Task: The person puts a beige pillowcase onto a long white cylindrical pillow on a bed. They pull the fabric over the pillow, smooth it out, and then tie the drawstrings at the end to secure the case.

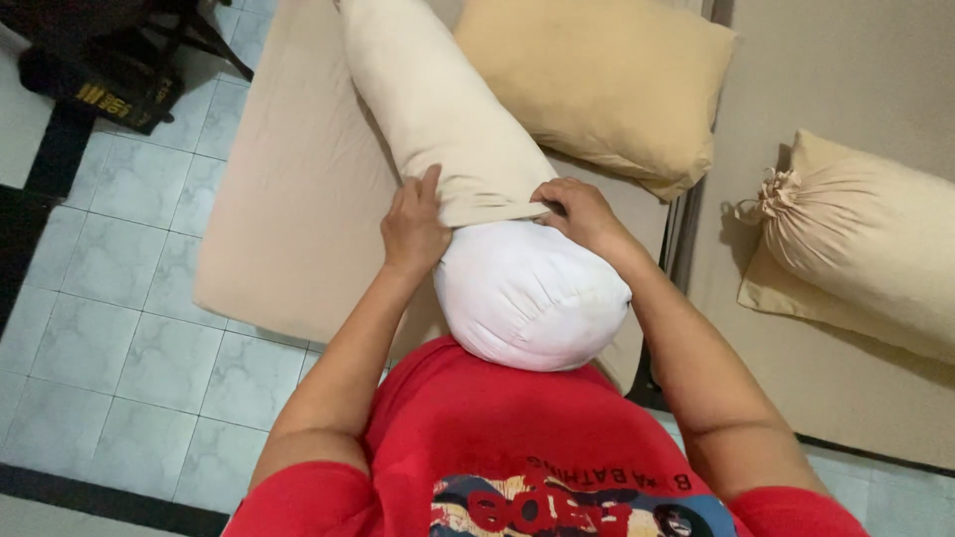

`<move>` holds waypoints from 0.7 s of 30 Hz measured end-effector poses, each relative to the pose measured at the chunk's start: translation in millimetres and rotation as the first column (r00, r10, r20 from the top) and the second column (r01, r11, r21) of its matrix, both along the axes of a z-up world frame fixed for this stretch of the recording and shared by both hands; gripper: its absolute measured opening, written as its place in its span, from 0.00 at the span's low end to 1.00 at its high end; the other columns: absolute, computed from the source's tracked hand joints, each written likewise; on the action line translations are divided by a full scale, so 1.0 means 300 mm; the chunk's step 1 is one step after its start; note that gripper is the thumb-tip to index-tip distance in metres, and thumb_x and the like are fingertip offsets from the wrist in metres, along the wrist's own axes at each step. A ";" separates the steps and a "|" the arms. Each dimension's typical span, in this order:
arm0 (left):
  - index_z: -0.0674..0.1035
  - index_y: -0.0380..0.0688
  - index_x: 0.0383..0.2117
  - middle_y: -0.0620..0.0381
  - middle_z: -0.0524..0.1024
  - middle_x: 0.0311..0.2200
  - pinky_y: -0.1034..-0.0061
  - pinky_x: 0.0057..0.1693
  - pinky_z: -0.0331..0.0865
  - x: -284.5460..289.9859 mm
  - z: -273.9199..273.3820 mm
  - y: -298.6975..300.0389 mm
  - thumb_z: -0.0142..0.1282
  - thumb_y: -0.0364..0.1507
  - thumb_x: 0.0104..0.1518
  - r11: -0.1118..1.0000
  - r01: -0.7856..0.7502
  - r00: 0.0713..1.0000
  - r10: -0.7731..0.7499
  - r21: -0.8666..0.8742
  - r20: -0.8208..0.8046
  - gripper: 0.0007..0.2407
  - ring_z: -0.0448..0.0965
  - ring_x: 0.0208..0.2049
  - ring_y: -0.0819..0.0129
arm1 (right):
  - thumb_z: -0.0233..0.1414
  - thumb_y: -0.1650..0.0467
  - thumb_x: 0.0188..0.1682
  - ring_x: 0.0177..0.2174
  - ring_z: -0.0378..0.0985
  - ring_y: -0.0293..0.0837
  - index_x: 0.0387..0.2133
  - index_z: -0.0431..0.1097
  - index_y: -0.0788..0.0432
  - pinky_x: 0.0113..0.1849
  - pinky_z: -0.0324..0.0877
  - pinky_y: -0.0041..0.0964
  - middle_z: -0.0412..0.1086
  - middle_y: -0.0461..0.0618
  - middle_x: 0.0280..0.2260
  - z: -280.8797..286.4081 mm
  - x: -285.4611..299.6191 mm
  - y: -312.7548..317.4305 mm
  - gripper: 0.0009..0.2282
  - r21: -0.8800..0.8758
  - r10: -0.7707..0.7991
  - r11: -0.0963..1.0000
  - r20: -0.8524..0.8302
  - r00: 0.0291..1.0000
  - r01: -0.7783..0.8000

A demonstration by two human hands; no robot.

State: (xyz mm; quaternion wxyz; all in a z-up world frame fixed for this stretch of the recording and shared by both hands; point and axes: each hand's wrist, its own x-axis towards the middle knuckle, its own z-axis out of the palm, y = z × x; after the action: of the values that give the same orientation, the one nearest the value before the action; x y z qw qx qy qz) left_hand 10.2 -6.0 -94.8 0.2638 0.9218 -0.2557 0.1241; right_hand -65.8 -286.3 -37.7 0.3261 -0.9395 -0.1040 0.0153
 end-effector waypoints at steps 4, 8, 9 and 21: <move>0.68 0.43 0.58 0.44 0.71 0.42 0.52 0.52 0.73 -0.116 -0.097 0.090 0.64 0.15 0.37 0.991 -0.069 0.955 0.033 -0.112 -0.294 0.35 0.78 0.43 0.41 | 0.64 0.72 0.43 0.42 0.79 0.59 0.39 0.77 0.53 0.46 0.71 0.49 0.75 0.55 0.35 -0.184 -0.032 -0.038 0.11 0.215 -0.157 0.966 0.049 0.986 0.143; 0.77 0.51 0.38 0.50 0.79 0.26 0.59 0.41 0.75 -0.146 -0.001 0.021 0.58 0.18 0.44 0.904 -0.252 0.890 0.077 -0.345 -0.449 0.15 0.83 0.32 0.47 | 0.66 0.73 0.43 0.37 0.79 0.50 0.36 0.79 0.49 0.42 0.72 0.40 0.74 0.47 0.32 -0.233 -0.022 -0.052 0.09 0.342 -0.361 0.891 0.137 0.923 0.298; 0.80 0.53 0.32 0.51 0.81 0.23 0.59 0.40 0.75 -0.137 0.050 -0.005 0.59 0.19 0.44 0.881 -0.270 0.889 0.073 -0.388 -0.452 0.12 0.84 0.33 0.46 | 0.66 0.73 0.43 0.35 0.79 0.47 0.34 0.79 0.49 0.39 0.73 0.38 0.73 0.45 0.30 -0.242 -0.008 -0.052 0.08 0.386 -0.444 0.852 0.176 0.879 0.353; 0.76 0.51 0.42 0.59 0.77 0.22 0.60 0.33 0.81 0.104 0.309 -0.278 0.62 0.24 0.53 0.958 0.246 0.945 -0.271 0.146 0.182 0.12 0.85 0.23 0.55 | 0.48 0.85 0.45 0.55 0.70 0.52 0.54 0.71 0.62 0.54 0.69 0.44 0.72 0.58 0.52 -0.007 -0.076 0.062 0.22 0.635 -0.302 0.690 -0.184 0.935 0.348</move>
State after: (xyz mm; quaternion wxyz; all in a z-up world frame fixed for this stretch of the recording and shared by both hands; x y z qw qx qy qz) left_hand 41.5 -89.5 -2.1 0.1942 0.8773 -0.4069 0.1648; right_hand -88.6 -267.7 -39.9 0.6359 -0.7664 0.0757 -0.0500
